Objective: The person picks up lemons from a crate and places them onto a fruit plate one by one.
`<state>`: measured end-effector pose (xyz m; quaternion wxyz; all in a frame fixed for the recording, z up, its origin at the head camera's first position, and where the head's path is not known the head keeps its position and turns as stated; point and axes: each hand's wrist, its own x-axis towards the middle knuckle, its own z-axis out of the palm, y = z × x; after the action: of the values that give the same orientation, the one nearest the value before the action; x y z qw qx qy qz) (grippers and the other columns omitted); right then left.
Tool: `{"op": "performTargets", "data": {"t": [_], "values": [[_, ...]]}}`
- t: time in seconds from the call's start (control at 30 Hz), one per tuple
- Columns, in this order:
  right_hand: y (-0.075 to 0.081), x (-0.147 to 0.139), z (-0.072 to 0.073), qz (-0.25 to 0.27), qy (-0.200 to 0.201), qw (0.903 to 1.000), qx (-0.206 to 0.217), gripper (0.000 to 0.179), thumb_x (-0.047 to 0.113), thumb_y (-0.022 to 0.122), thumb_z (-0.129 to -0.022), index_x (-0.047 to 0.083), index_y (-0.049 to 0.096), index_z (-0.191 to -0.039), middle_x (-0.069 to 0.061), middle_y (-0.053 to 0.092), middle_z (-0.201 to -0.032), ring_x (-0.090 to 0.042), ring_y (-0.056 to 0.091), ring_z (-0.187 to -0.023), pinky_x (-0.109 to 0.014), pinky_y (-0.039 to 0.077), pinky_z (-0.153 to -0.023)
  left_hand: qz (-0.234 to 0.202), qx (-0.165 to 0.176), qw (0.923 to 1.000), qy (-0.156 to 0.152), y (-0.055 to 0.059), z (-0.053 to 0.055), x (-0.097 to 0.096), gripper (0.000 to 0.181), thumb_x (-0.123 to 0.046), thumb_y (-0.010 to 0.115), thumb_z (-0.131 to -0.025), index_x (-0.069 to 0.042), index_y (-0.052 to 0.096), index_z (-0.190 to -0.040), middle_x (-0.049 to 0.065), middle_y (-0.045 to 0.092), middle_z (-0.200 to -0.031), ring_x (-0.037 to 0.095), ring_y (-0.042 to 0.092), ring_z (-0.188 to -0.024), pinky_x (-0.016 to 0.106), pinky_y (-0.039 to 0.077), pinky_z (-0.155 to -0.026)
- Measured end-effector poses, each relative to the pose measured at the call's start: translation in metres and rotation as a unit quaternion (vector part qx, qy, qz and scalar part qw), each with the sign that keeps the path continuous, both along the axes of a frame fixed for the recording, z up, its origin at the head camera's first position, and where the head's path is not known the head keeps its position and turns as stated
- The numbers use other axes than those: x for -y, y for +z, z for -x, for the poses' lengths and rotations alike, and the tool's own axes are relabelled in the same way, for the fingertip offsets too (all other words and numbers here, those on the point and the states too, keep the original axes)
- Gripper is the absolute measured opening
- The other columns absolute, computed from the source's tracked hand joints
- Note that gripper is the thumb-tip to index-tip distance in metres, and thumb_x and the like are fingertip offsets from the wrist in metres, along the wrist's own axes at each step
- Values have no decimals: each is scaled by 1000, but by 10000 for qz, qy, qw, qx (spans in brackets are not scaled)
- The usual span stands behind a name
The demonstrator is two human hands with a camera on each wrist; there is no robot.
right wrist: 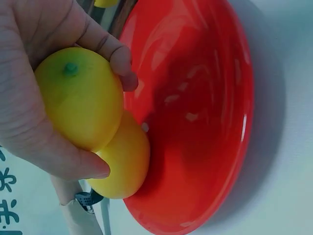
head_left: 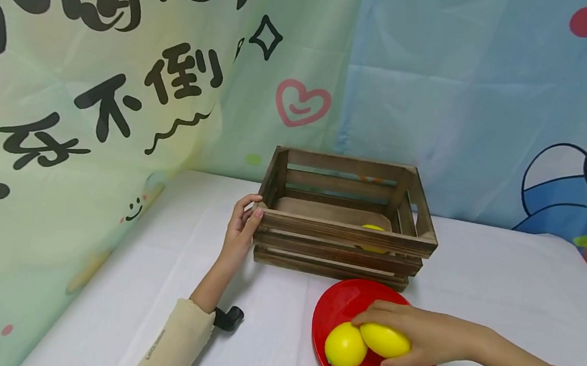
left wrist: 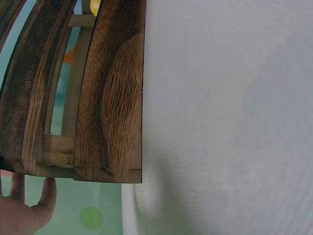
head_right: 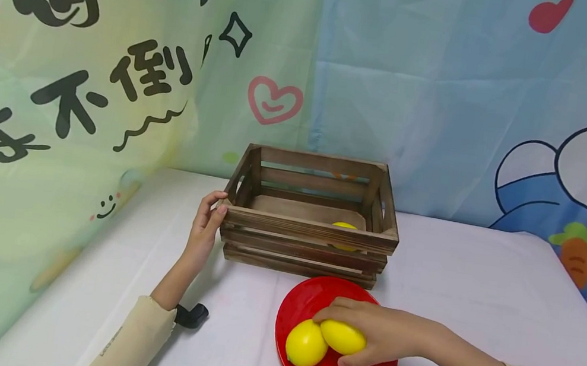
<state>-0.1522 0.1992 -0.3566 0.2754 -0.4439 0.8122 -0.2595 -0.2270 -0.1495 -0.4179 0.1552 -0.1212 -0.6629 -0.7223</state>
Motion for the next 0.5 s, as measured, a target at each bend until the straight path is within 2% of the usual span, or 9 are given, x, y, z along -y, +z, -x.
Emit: {"op": "performTargets", "data": {"t": [0.3,0.5], "values": [[-10,-5,4,-46,-388,9985,394,57,31,74,-85,27,51,-136,3,53,-126,-11,48,-110,-24,52,-76,-60,-10,10000,-41,0,0,-1,33,-15,45,-103,-6,40,-135,26,48,-132,7,50,-114,25,37,-96],[-16,-6,5,-115,-438,9982,403,57,32,75,-85,29,51,-136,3,54,-128,-11,47,-110,-24,51,-78,7,-41,10000,-11,0,0,-1,33,-15,45,-103,-6,41,-135,26,48,-133,7,51,-114,25,37,-96]]}}
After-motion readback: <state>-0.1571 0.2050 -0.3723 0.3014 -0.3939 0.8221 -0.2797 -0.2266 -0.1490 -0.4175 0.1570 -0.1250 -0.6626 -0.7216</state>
